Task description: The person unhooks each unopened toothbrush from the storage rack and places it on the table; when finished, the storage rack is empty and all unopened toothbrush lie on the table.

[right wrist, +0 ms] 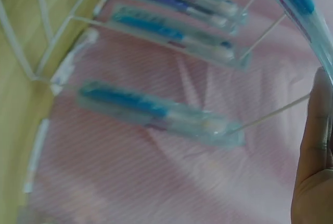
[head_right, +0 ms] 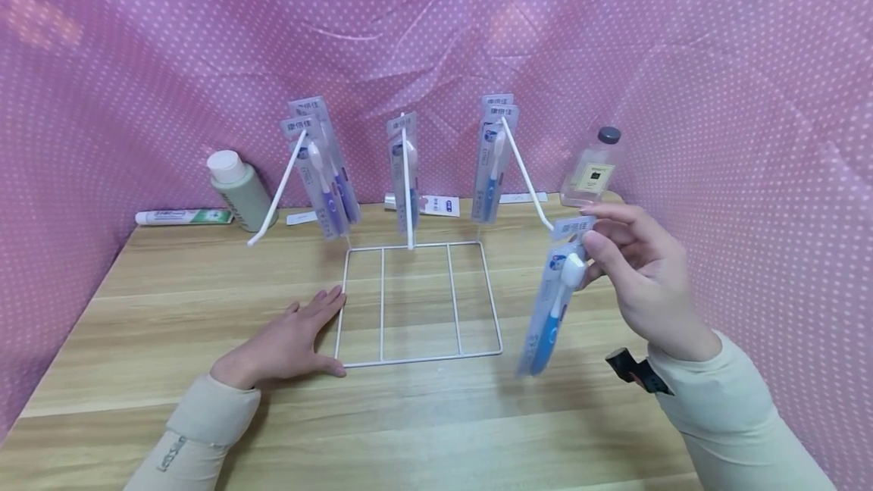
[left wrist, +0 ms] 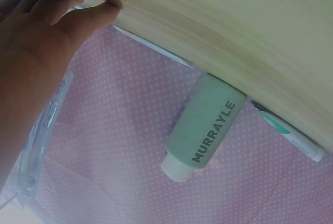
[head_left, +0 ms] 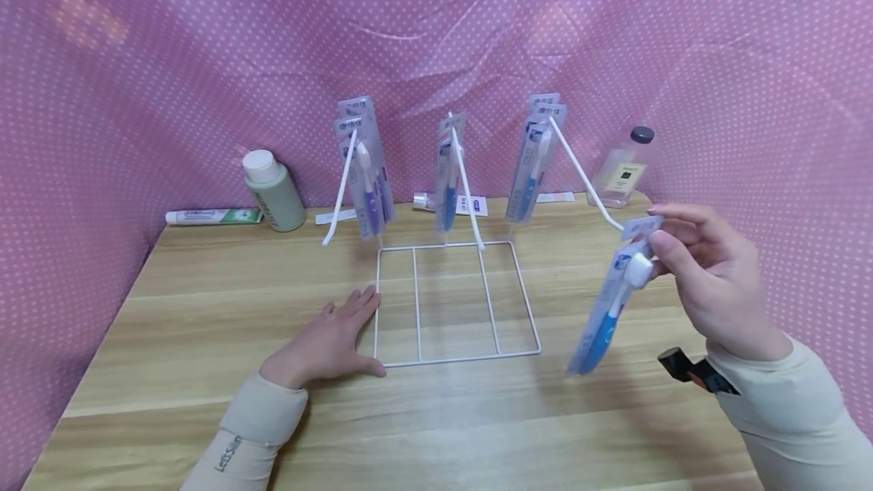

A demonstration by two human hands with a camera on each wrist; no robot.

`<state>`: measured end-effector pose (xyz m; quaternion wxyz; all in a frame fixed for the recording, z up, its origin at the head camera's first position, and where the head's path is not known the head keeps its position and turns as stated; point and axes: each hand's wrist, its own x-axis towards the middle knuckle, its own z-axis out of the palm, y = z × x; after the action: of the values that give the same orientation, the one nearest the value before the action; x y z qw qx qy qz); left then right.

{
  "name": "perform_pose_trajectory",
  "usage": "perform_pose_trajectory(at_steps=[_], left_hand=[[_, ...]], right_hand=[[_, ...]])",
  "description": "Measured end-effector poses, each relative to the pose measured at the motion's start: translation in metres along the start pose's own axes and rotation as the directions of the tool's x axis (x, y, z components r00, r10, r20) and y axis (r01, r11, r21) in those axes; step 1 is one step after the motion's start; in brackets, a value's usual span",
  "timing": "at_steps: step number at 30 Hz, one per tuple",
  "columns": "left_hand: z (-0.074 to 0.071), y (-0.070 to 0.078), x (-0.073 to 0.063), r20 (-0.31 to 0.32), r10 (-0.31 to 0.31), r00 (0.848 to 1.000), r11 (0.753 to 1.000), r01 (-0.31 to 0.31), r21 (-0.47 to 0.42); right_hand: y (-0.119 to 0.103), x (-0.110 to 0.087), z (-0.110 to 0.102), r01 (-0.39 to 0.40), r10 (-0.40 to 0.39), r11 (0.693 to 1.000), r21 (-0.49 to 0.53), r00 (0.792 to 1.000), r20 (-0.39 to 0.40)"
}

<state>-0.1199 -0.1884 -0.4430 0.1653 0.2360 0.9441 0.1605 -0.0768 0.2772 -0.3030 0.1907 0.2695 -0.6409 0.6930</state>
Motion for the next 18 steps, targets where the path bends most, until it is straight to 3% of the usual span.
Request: perform_pose_trajectory(at_steps=[4,8,12,18], left_hand=[[0.000,-0.001,0.001,-0.003,0.001,1.000,1.000,-0.001,0.008],[-0.001,-0.002,0.000,-0.007,-0.001,1.000,1.000,0.001,0.007],[0.000,-0.002,0.000,-0.003,-0.002,1.000,1.000,0.002,0.004],[0.001,-0.002,0.001,0.003,0.003,1.000,1.000,-0.003,0.011]], right_hand=[[0.009,0.003,-0.018,-0.116,0.118,0.991,0.060,0.993,-0.017],[0.023,0.013,-0.033,-0.280,0.281,0.960,0.027,0.958,-0.052],[0.049,0.025,-0.050,-0.443,0.443,0.895,-0.052,0.896,-0.027],[0.099,0.038,-0.068,-0.623,0.629,0.769,-0.141,0.777,-0.005]])
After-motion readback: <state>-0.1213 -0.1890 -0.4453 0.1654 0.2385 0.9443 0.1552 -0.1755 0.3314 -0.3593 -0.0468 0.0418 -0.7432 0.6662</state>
